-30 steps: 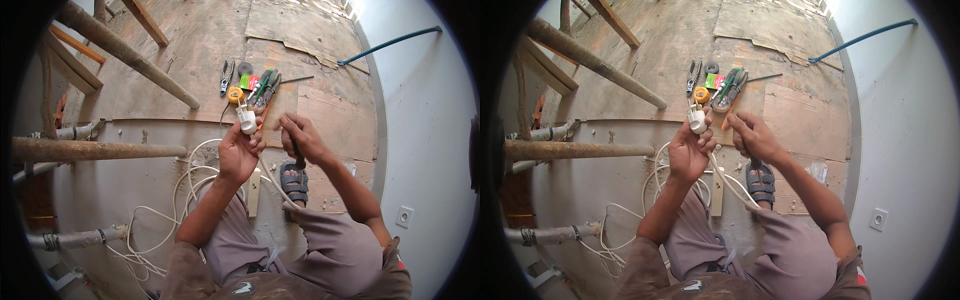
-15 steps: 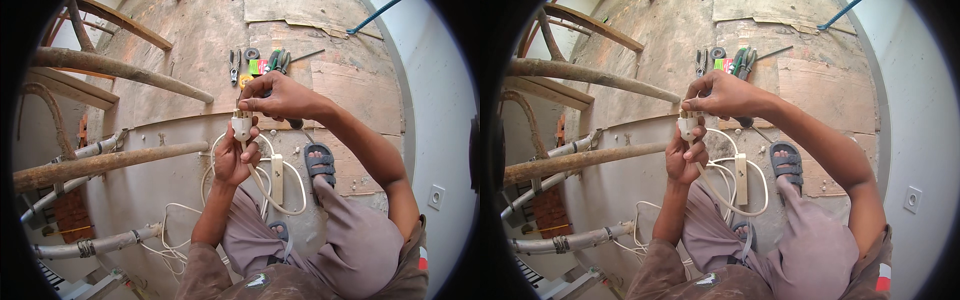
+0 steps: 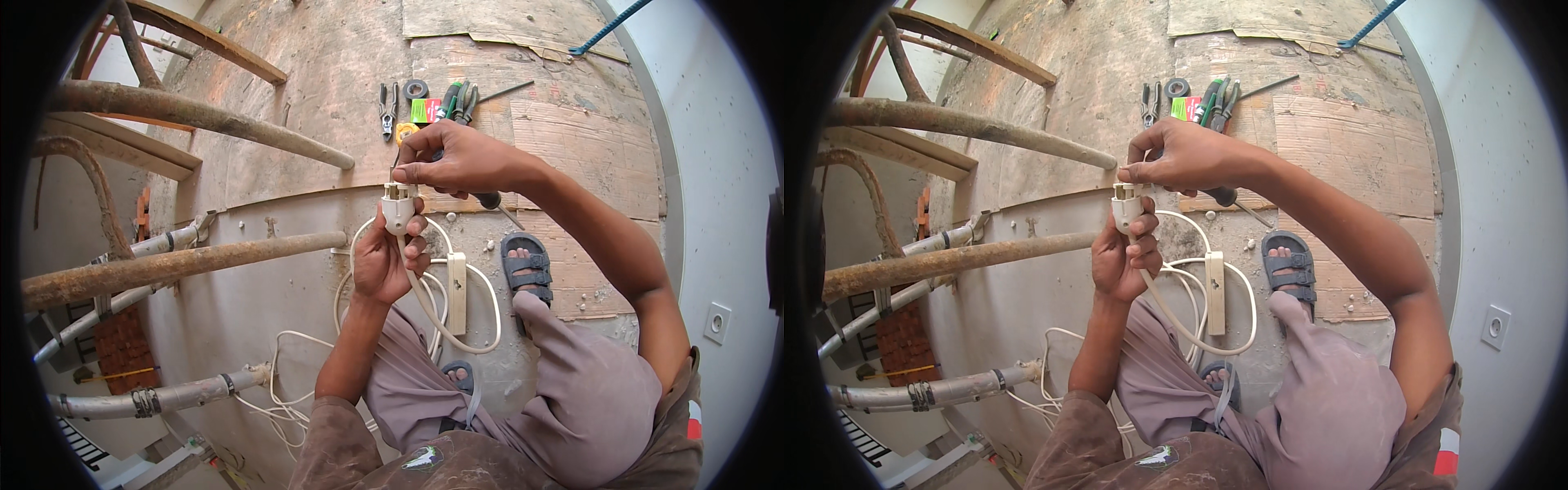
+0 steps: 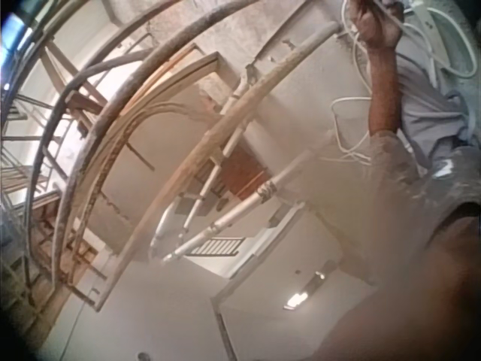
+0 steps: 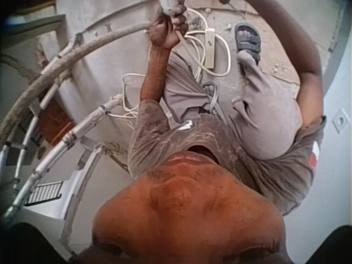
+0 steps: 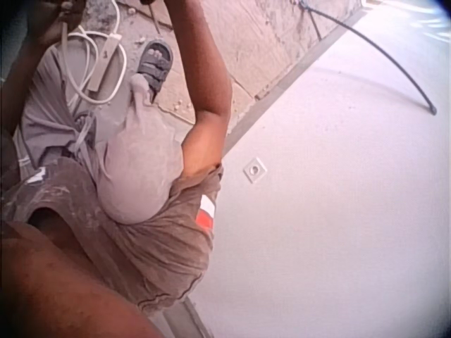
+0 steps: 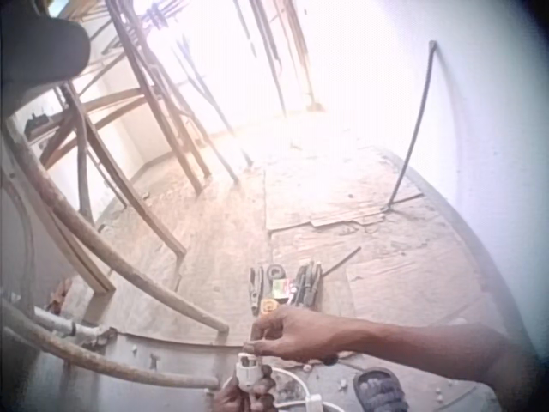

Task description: The person unscrews the casing of a power strip using a screwdriver and manipulates the internal wires before attempting to reassemble the unit.

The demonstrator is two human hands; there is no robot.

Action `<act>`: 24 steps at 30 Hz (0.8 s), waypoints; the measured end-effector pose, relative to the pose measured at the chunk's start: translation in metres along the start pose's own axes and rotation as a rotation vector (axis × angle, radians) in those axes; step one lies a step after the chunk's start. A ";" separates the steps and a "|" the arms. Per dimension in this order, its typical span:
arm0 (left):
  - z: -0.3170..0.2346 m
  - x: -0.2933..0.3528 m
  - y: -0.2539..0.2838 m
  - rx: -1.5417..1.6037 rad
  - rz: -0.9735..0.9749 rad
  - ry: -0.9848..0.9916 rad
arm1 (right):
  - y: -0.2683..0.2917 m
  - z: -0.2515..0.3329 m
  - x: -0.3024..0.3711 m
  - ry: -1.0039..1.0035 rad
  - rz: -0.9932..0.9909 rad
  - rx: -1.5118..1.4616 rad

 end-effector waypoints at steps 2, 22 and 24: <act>0.001 -0.001 0.001 -0.026 0.028 0.016 | 0.001 -0.001 -0.002 0.102 -0.017 0.043; 0.031 -0.002 -0.004 -0.153 0.079 0.054 | 0.017 0.004 0.006 0.260 -0.104 0.071; 0.030 -0.003 -0.006 -0.146 0.071 0.018 | 0.015 0.003 0.006 0.269 -0.116 0.104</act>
Point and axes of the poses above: each hand's wrist, its own x-axis away from the middle knuckle, its own y-axis out of the back of the hand, z = x × y, the point moved 3 cm from there along -x, towards the middle knuckle, and after that the axes turned 11 degrees about -y, right-handed, at the moved point
